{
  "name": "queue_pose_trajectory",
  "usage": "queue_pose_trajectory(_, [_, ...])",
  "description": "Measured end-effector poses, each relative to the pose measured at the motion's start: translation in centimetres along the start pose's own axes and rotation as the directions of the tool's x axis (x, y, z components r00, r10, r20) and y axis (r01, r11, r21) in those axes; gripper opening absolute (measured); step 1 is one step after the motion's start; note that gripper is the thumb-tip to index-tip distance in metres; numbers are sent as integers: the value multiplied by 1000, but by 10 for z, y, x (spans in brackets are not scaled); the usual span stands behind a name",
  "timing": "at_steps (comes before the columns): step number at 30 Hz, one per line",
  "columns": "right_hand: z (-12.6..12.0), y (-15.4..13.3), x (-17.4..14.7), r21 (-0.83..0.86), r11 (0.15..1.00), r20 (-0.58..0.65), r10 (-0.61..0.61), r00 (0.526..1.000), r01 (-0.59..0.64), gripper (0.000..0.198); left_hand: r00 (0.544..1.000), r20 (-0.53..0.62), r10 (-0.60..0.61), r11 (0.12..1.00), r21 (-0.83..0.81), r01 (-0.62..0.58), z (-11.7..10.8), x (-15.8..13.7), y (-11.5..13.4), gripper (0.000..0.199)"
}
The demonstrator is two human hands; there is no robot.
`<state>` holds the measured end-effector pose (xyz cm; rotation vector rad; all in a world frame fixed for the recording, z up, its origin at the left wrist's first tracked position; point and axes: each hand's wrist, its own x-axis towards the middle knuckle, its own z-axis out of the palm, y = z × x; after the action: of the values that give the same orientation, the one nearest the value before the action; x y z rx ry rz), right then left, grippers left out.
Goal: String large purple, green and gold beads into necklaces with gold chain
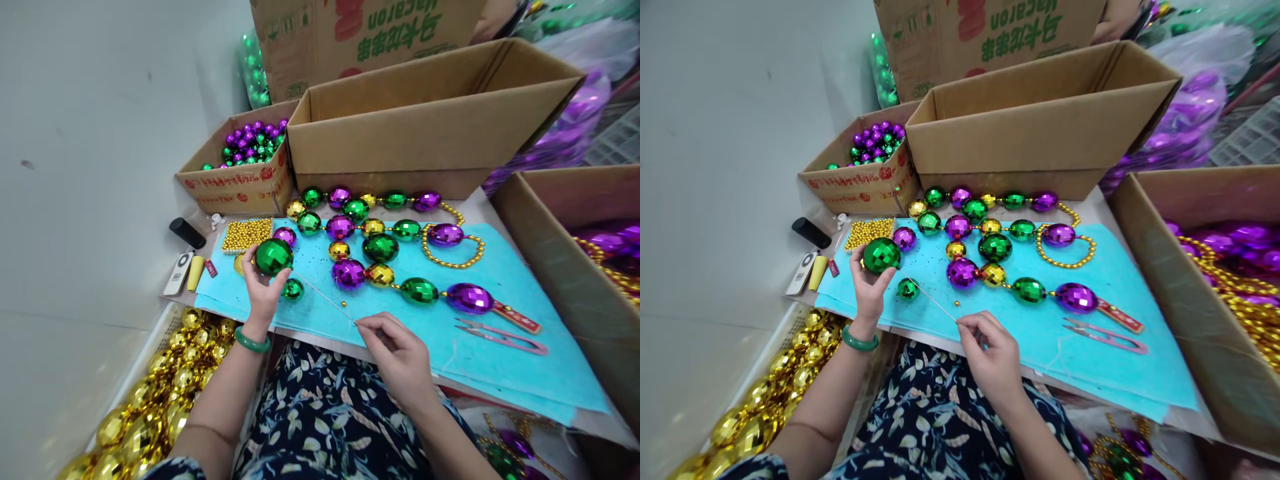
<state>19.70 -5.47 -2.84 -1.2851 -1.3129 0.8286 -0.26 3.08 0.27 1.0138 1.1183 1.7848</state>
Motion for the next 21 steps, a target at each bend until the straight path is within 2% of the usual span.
queue_pose_trajectory(3, [7, 0, 1, 45, 999, -19, 27, 999, -26, 14, 998, 58, 24, 999, 24, -26, 5, -11, -1, 76])
queue_pose_trajectory(7, [16, 4, 3, 111, 990, -20, 91, 996, -89, 14, 993, 114, 6, 1000, -32, -2, 11, -21, -3, 56])
queue_pose_trajectory(9, [18, 8, 4, 122, 987, -19, 107, 994, -104, 15, 990, 125, -63, 994, -83, 74, 13, -23, -1, 47])
queue_pose_trajectory(12, [18, 14, 4, 136, 984, -32, 122, 992, -116, 15, 971, 169, -170, 971, -140, 195, 16, -23, 2, 48])
queue_pose_trajectory(14, [18, 19, 4, 149, 980, -44, 137, 990, -130, 17, 969, 205, -140, 977, -131, 168, 17, -23, 4, 55])
queue_pose_trajectory(18, [18, 27, 6, 217, 956, -15, 207, 978, -199, 20, 960, 277, 37, 997, -75, -17, 16, -23, 3, 71])
queue_pose_trajectory(21, [17, 29, 7, 304, 914, 51, 268, 962, -271, 22, 945, 326, 6, 993, -114, 33, 14, -21, -1, 69])
